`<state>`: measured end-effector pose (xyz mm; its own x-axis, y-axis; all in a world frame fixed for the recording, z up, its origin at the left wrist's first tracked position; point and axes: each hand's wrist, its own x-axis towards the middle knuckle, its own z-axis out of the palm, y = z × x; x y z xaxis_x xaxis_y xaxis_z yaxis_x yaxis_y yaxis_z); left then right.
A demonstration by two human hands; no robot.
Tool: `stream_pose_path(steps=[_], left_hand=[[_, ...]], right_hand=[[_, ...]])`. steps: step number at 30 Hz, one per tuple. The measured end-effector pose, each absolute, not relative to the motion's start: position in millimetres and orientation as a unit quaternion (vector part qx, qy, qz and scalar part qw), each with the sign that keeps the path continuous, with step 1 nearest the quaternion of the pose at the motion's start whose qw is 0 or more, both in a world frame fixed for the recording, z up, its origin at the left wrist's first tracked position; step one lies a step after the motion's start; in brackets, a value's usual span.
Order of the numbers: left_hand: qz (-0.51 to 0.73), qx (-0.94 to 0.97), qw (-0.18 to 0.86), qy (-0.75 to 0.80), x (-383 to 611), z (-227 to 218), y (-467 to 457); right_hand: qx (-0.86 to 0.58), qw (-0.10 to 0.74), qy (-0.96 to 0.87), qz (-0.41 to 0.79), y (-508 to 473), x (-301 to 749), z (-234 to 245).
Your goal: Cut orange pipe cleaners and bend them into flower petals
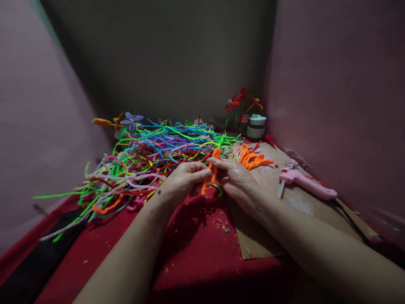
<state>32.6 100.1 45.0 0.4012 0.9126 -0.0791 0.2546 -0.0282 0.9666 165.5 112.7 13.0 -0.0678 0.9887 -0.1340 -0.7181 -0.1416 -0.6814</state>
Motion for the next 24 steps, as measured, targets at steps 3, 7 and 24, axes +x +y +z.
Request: stream_pose_path(steps=[3, 7, 24], left_hand=[[0.291, 0.647, 0.549, 0.443, 28.6, 43.7, 102.9], [0.274, 0.641, 0.561, 0.446, 27.4, 41.3, 105.6], [0.26, 0.666, 0.533, 0.453, 28.7, 40.9, 110.8]], right_hand=[[-0.306, 0.621, -0.213, 0.689, 113.0, 166.2, 15.2], [-0.298, 0.622, -0.205, 0.695, 112.9, 165.2, 15.5], [-0.257, 0.618, -0.17, 0.723, 113.3, 160.9, 12.8]])
